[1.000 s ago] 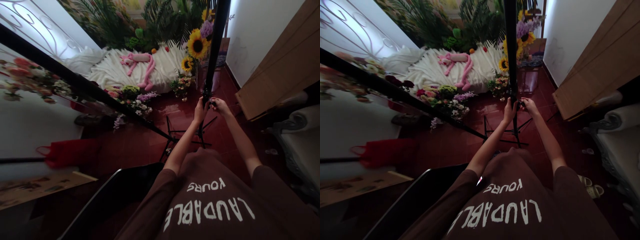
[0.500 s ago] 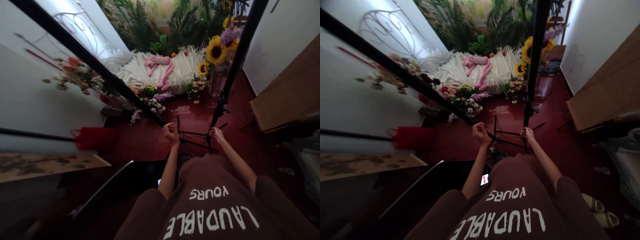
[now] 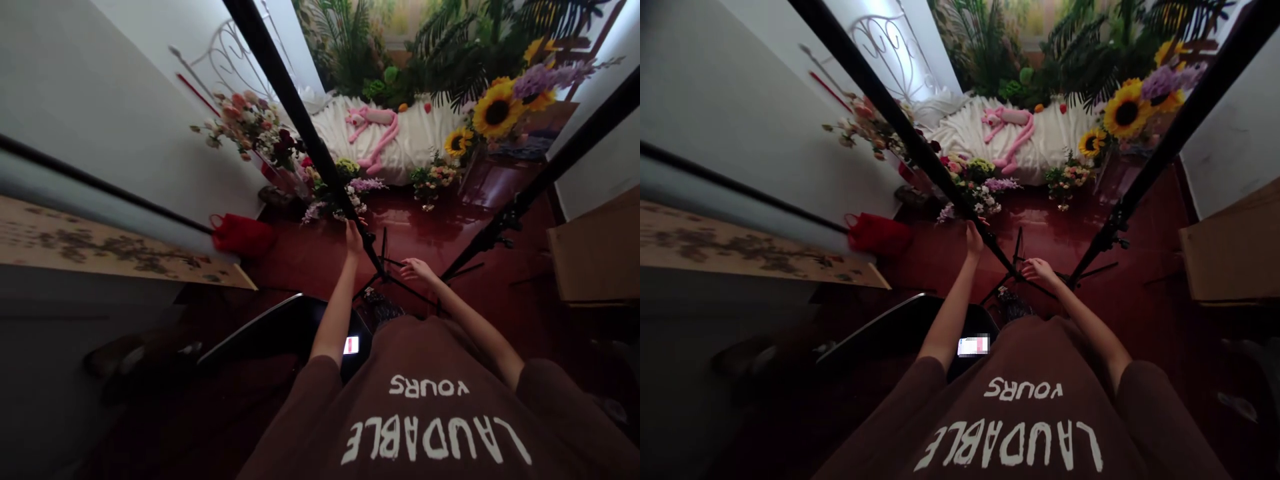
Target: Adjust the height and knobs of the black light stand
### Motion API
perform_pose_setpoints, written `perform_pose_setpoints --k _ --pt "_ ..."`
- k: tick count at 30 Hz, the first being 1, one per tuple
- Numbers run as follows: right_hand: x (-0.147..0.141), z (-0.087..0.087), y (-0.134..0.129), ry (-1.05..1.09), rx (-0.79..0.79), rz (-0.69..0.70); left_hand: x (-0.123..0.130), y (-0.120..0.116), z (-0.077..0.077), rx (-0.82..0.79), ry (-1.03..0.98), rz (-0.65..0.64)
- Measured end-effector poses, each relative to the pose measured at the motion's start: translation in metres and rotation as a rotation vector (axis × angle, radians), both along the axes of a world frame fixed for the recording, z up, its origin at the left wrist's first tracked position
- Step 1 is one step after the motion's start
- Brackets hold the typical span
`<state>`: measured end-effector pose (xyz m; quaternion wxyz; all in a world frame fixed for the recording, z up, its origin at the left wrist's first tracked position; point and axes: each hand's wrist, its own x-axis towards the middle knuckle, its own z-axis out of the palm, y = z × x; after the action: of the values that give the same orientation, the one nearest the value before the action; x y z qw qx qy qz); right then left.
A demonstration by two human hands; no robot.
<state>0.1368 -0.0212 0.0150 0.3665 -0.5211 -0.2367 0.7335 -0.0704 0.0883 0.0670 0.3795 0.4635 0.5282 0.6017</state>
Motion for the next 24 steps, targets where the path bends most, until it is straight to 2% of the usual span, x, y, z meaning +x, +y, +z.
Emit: perform_pose_setpoints --k 2,5,9,12,17,21,24 --pt "-0.023 0.016 0.017 0.033 -0.021 0.069 0.001 0.001 -0.002 -0.005 -0.013 0.021" --pt "-0.055 0.041 0.043 0.202 -0.119 0.126 0.0 0.004 -0.007 -0.007 -0.017 0.051" --pt "-0.087 0.058 0.071 0.552 -0.291 0.095 0.0 0.009 -0.014 -0.013 -0.005 0.083" --pt "-0.101 0.058 0.082 0.761 -0.372 0.024 0.0 0.012 -0.017 -0.011 -0.03 0.077" --pt "-0.113 0.049 0.086 0.946 -0.37 -0.181 0.0 0.013 -0.016 -0.013 -0.026 0.069" --pt "-0.119 0.045 0.089 0.902 -0.316 -0.211 0.001 0.012 -0.012 -0.036 -0.014 0.08" --pt "-0.123 0.046 0.092 0.716 -0.215 -0.18 0.002 0.011 -0.011 -0.04 -0.009 0.081"
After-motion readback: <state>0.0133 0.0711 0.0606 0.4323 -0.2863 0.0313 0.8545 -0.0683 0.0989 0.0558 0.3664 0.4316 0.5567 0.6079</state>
